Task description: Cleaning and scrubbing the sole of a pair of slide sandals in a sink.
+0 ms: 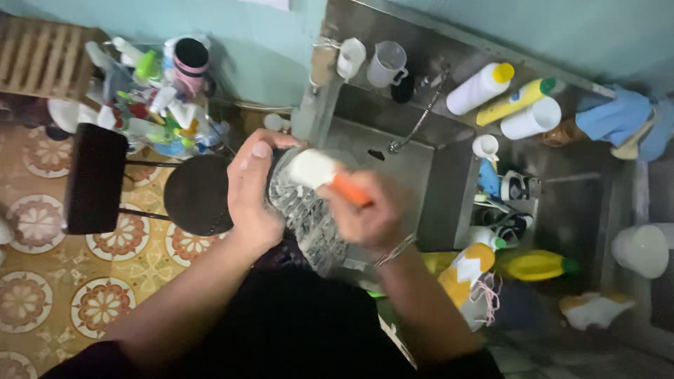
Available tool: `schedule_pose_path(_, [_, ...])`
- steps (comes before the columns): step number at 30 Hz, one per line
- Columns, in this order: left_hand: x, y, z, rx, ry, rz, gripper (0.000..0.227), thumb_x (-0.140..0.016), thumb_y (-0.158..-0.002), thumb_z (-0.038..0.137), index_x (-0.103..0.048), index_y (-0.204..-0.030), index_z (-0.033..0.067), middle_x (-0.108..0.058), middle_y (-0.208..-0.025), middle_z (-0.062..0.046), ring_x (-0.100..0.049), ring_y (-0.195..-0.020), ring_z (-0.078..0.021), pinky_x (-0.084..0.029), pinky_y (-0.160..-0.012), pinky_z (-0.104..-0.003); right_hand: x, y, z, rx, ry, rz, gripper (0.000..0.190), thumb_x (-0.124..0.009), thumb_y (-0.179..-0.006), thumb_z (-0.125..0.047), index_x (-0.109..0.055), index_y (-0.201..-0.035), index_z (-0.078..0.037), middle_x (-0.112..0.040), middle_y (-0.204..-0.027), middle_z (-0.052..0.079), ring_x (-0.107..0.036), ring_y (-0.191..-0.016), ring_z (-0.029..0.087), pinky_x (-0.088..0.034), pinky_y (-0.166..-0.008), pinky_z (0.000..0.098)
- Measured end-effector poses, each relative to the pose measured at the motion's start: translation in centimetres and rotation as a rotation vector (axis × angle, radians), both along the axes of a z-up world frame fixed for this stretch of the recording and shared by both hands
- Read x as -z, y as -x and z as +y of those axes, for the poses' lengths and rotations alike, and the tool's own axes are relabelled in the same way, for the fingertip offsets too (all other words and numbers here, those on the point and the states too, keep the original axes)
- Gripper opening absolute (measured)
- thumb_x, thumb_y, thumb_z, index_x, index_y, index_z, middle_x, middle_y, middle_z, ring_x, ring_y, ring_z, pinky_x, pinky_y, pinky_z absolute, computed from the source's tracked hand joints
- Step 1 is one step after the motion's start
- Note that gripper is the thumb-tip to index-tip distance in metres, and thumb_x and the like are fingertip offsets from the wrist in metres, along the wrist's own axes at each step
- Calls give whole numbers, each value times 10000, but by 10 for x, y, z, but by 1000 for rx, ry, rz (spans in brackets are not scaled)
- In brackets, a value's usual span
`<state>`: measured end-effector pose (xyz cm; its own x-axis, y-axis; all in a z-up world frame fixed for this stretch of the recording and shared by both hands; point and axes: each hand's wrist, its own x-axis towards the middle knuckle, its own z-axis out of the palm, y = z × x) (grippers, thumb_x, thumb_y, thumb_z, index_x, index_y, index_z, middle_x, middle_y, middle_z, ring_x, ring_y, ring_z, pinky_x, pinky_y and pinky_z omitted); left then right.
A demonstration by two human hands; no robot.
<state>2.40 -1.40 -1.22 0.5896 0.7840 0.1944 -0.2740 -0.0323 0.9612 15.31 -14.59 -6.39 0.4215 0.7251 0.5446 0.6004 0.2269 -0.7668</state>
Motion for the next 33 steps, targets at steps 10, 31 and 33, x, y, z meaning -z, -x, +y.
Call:
schedule_pose_path(10, [82, -18, 31, -120, -138, 125, 366, -676, -958, 265, -569, -1154, -25, -603, -1081, -75, -568, -1017, -152, -456, -960, -308, 88, -132, -51, 580, 585, -192, 253, -758, -925, -340, -694, -1069, -142, -731, -827, 136, -717, -712, 338, -552, -597, 432])
schedule_pose_path(31, [196, -70, -32, -264, 1092, 171, 324, -479, -1121, 212, -544, -1351, -6, -594, -1283, -175, -599, -1159, -305, -521, -1005, -453, 269, -351, -6, 414, 1350, 13, 494, -579, -992, -548, -762, -1078, -97, -749, -1015, 145, -710, -972, 358, -530, -835, 486])
schedule_pose_path(33, [207, -82, -29, -317, 1153, 181, 343, -504, -1078, 202, -559, -1359, 12, -605, -1292, -164, -615, -1154, -304, -543, -992, -461, 278, -333, -23, 463, 1354, 230, 589, -578, -1027, -626, -753, -1066, -65, -742, -985, 153, -707, -956, 332, -514, -828, 459])
